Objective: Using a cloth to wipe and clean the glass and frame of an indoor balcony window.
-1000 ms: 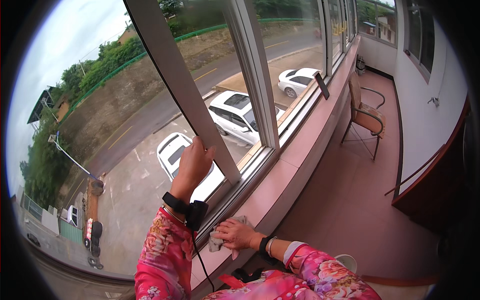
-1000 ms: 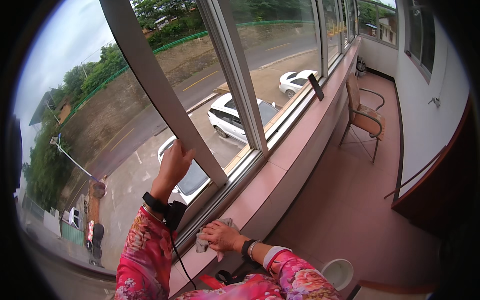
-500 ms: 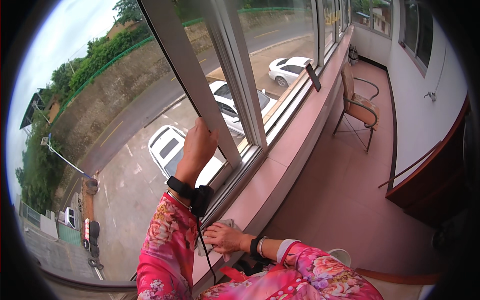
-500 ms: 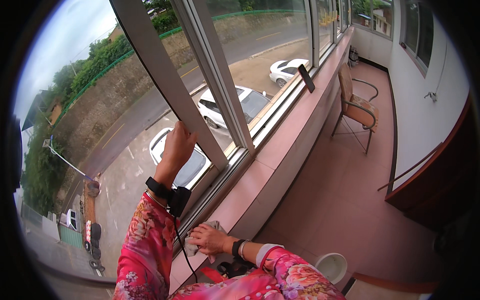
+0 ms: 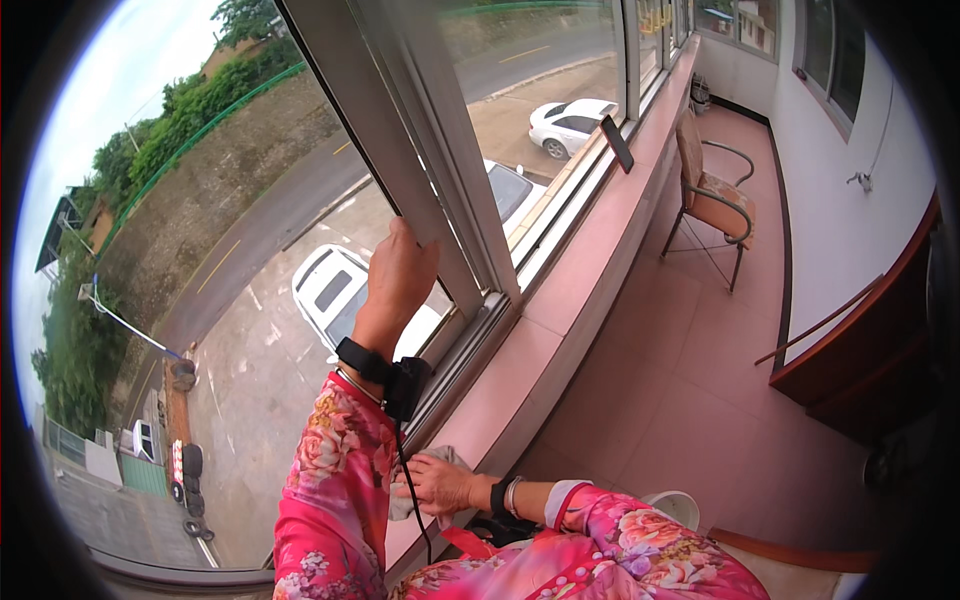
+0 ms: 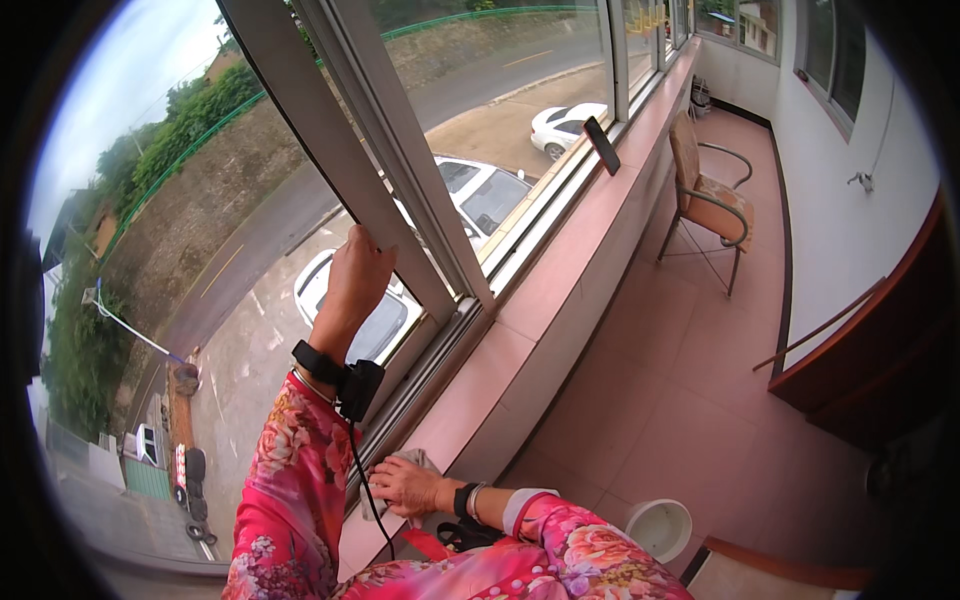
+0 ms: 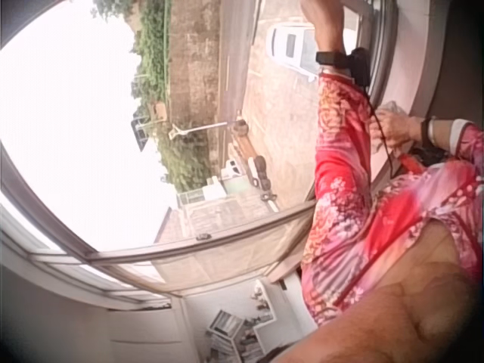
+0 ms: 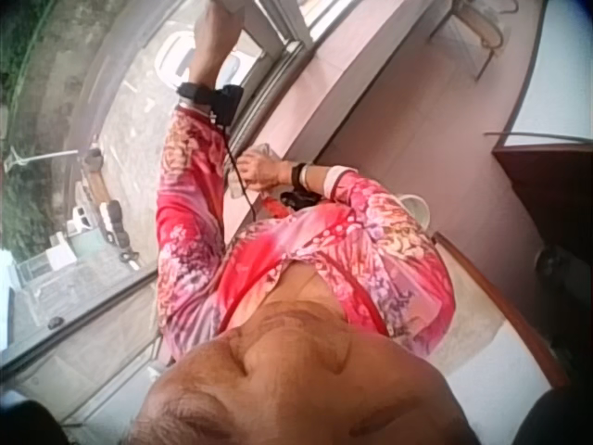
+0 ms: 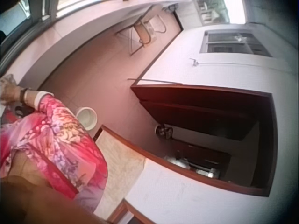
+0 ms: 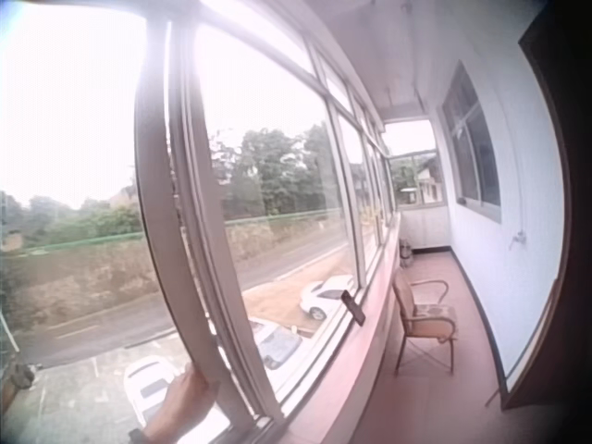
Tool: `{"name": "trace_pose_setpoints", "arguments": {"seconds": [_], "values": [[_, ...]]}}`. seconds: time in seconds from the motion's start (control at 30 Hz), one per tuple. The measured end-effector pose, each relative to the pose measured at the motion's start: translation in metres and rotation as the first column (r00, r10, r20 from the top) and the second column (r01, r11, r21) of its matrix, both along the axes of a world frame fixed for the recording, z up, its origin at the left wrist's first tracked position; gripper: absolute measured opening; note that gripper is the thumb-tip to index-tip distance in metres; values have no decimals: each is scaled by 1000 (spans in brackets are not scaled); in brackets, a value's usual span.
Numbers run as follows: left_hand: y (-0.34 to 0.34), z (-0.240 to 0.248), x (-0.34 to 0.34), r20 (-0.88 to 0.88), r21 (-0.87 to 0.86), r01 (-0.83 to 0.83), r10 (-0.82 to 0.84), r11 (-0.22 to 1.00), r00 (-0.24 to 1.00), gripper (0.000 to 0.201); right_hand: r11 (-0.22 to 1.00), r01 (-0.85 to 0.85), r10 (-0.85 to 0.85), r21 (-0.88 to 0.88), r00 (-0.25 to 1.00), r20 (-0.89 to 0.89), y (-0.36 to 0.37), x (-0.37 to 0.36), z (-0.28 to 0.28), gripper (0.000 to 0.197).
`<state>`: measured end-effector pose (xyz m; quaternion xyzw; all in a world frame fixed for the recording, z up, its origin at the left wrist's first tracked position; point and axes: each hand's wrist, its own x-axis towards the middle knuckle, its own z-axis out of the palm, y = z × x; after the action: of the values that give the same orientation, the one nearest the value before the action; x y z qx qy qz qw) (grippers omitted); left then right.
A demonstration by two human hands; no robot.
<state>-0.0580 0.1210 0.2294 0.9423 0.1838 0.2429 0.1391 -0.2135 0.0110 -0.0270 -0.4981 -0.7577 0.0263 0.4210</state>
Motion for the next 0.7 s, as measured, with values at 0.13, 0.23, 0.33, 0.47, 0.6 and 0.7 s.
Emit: {"name": "trace_pose_setpoints", "arguments": {"seconds": [0.13,0.23,0.33,0.47,0.6,0.7], "values": [[-1,-1,9,0,6,-19,19,1000,1000,31,999,-24,23,-45,1000,-19,0,-2,4,43],[0,3,11,26,-29,-1,2,1000,1000,31,1000,-15,15,-9,1000,-20,0,-2,3,43],[-1,7,14,-12,-13,-42,41,999,999,30,999,-28,28,-21,999,-15,2,0,2,44],[-2,4,14,-16,-15,-64,64,998,998,31,999,-38,38,-9,999,-24,1,-3,2,43],[-6,6,12,-20,8,-71,71,997,997,32,998,-53,53,-19,998,-15,0,-8,2,43],[-4,5,16,1,29,-58,58,998,998,32,999,-45,44,-13,999,-15,0,-10,2,43]]}}
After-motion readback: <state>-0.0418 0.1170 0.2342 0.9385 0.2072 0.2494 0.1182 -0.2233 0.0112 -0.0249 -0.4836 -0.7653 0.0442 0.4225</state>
